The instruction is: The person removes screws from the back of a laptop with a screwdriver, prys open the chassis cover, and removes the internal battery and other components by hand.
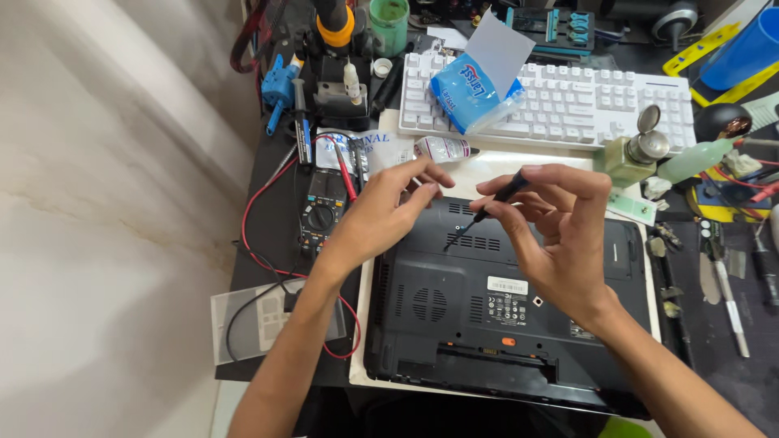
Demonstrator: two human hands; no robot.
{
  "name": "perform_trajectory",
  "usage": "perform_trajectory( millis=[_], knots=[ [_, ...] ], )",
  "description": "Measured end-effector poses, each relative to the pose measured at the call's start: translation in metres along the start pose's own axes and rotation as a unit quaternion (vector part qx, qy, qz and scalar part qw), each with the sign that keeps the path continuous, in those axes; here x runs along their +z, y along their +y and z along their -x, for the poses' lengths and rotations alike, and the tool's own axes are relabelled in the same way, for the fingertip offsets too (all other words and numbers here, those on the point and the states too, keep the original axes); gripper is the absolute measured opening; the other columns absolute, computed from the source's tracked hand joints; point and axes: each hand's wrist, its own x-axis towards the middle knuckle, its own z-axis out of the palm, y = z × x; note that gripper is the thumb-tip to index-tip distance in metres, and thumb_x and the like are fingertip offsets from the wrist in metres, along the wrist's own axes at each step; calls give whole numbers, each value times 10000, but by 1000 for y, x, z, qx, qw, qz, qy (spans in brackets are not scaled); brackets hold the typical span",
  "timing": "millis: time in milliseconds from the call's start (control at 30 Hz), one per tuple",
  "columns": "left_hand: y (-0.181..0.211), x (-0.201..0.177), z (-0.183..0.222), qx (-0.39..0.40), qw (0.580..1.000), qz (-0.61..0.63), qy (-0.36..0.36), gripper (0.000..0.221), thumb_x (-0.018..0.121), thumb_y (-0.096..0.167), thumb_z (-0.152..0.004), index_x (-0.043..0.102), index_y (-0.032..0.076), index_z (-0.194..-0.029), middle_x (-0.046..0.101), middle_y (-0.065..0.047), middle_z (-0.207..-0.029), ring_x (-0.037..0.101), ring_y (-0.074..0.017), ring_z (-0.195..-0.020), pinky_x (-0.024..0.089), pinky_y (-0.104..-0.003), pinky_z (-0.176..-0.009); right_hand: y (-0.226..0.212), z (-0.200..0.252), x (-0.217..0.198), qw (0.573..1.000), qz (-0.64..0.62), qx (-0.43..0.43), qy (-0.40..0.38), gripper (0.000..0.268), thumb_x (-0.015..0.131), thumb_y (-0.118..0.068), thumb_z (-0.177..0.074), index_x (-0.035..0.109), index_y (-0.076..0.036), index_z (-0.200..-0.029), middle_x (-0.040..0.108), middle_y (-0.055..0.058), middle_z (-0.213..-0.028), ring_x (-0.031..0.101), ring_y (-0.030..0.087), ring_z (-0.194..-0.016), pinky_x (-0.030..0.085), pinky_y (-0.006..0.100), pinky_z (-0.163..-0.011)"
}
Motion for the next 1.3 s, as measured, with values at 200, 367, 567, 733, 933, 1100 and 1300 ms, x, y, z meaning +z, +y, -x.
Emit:
perform_trajectory(
  millis=[200, 367, 567, 733, 933, 1100, 1300],
  knots=[
    [31, -8, -12, 91, 990, -34, -105, 237, 553, 98, -998, 642, 43, -1210, 735, -100, -1089, 731, -222, -1012, 560, -348, -854, 5, 2, 8, 1000, -13, -13, 4, 506, 612, 147, -981, 320, -54, -1343, 598, 222, -1214, 723, 283, -1123, 661, 378, -951],
    [45, -14, -7, 72, 973, -23, -217, 384, 522, 35, -902, 621, 37, -1273, 748, -133, -1025, 741, -241, -959, 561, -355, -873, 2, 4, 12, 997, 11, -73, -3, 493, 681, 145, -935, 398, -44, -1291, 608, 182, -1122, 723, 252, -1081, 652, 351, -923],
    [40, -17, -2, 89, 963, 29, -253, 416, 589, 91, -940, 580, -5, -1344, 731, -122, -1197, 701, -202, -1111, 544, -341, -968, 0, 1, 10, 994, 35, -99, -18, 477, 725, 91, -945, 420, -69, -1275, 649, 125, -1022, 722, 216, -938, 620, 329, -810],
    [36, -23, -7, 19, 957, 17, -289, 405, 693, 195, -933, 667, 1, -1288, 760, -105, -1117, 685, -156, -1011, 573, -316, -927, -9, -3, 7, 993, 31, -88, -68, 419, 706, 69, -970, 467, -85, -1278, 675, 105, -958, 740, 212, -883, 578, 325, -748],
    [29, -26, -9, 4, 948, 91, -304, 542, 755, 193, -869, 620, 10, -1361, 732, -52, -1204, 642, -112, -1087, 498, -301, -992, -20, -13, 7, 987, 40, -25, -156, 291, 688, 63, -955, 616, -100, -1186, 709, 122, -1035, 771, 257, -917, 619, 349, -797],
    [20, -33, -8, -12, 951, 80, -298, 523, 802, 194, -831, 679, -3, -1300, 755, -58, -1135, 656, -126, -1044, 520, -312, -947, -19, -20, 15, 984, 8, -101, -149, 328, 670, 24, -1010, 520, -100, -1274, 721, 87, -1156, 752, 251, -1010, 628, 323, -834],
    [12, -40, -11, -32, 929, 150, -337, 655, 821, 334, -806, 653, -13, -1336, 745, -70, -1169, 711, -133, -1051, 585, -324, -935, -19, -17, 17, 978, 57, -126, -158, 444, 717, 53, -942, 555, -137, -1309, 691, 62, -1075, 742, 232, -945, 613, 325, -799]
  ],
)
